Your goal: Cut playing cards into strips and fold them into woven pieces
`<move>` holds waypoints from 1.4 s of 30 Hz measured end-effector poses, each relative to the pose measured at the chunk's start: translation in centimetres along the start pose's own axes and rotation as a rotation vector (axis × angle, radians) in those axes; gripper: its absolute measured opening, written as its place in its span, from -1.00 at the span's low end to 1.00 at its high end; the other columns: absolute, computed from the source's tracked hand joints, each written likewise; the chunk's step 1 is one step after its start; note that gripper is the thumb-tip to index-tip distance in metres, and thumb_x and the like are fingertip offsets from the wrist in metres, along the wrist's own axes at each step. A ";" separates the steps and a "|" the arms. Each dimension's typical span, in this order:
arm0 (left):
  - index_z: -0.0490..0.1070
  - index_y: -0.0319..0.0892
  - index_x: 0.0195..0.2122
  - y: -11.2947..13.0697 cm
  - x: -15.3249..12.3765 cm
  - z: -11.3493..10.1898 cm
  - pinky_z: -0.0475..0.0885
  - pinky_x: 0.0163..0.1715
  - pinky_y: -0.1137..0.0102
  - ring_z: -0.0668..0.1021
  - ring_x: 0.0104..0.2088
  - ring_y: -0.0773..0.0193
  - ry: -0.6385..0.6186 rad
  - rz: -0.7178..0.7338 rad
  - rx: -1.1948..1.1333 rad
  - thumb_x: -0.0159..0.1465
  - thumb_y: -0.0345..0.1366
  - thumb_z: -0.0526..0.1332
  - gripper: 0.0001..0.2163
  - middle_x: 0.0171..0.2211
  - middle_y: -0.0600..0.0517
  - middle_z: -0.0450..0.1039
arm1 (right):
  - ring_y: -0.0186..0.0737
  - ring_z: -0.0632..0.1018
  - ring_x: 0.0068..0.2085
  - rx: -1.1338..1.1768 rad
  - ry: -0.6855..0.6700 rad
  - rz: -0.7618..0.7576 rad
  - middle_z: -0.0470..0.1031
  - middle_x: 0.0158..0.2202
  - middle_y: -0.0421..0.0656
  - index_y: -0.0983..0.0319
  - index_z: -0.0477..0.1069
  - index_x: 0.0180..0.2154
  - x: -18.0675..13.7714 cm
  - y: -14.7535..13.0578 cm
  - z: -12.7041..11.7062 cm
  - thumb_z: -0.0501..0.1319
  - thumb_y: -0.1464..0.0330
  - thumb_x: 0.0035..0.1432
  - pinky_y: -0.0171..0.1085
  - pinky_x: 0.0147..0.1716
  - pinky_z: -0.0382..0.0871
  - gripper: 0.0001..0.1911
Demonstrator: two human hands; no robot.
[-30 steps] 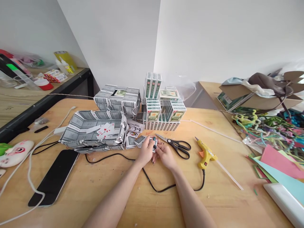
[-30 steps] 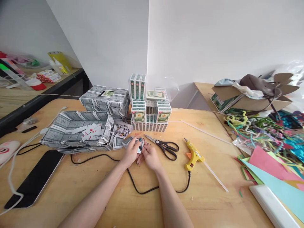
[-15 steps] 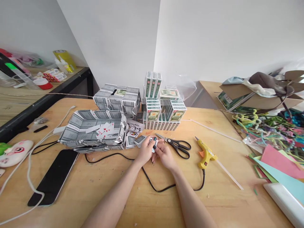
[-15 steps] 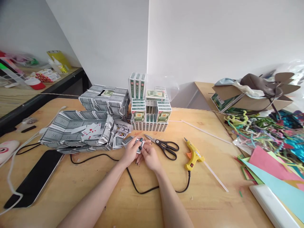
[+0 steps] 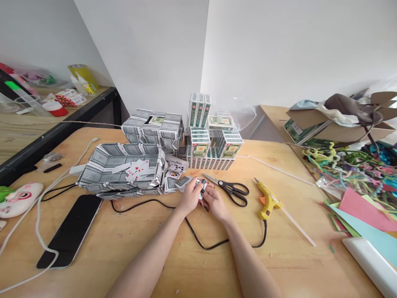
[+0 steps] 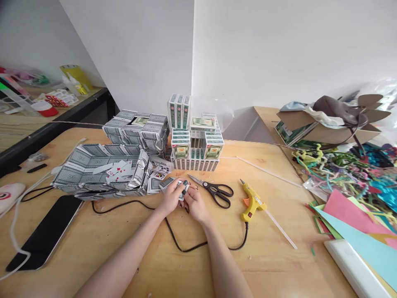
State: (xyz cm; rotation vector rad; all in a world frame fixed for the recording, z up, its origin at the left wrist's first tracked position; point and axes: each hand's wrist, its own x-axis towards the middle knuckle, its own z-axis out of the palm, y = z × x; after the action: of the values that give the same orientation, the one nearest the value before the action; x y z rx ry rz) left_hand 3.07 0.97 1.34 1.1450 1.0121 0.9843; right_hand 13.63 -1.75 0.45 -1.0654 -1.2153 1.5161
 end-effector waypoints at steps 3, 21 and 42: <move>0.35 -0.15 -0.22 0.3 -0.1 0.1 0.30 -0.68 0.50 0.47 -0.51 0.31 -0.014 0.006 -0.031 0.14 -0.16 0.10 -0.76 -0.36 0.00 0.49 | -0.39 0.18 -0.64 0.040 0.063 0.036 0.12 -0.63 -0.29 0.20 0.30 -0.35 -0.1 0.2 0.4 0.07 0.10 0.08 -0.37 -0.67 0.06 -0.71; 0.34 -0.22 -0.06 0.5 -0.1 -0.7 0.39 -0.44 0.37 0.51 -0.34 0.20 -0.233 -0.214 -0.583 0.13 -0.05 0.11 -0.57 -0.33 -0.10 0.47 | -0.41 0.14 -0.68 0.104 0.075 0.027 0.04 -0.67 -0.35 0.19 0.15 -0.44 0.0 0.7 0.1 0.09 0.05 0.05 -0.37 -0.70 0.12 -0.66; 0.35 -0.26 -0.16 -0.5 0.0 0.0 0.32 -0.80 0.48 0.46 -0.64 0.33 -0.107 -0.127 -0.381 0.13 -0.03 0.07 -0.60 -0.46 -0.03 0.47 | -0.41 0.24 -0.71 -0.028 -0.047 -0.016 0.30 -0.71 -0.26 0.24 0.24 -0.53 -0.1 0.1 -0.2 -0.02 0.09 0.16 -0.39 -0.70 0.08 -0.60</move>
State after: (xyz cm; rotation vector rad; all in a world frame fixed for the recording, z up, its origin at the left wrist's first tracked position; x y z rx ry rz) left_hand 3.08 0.95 0.89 0.7993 0.7608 0.9543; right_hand 13.83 -1.84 0.29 -1.0409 -1.2784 1.5237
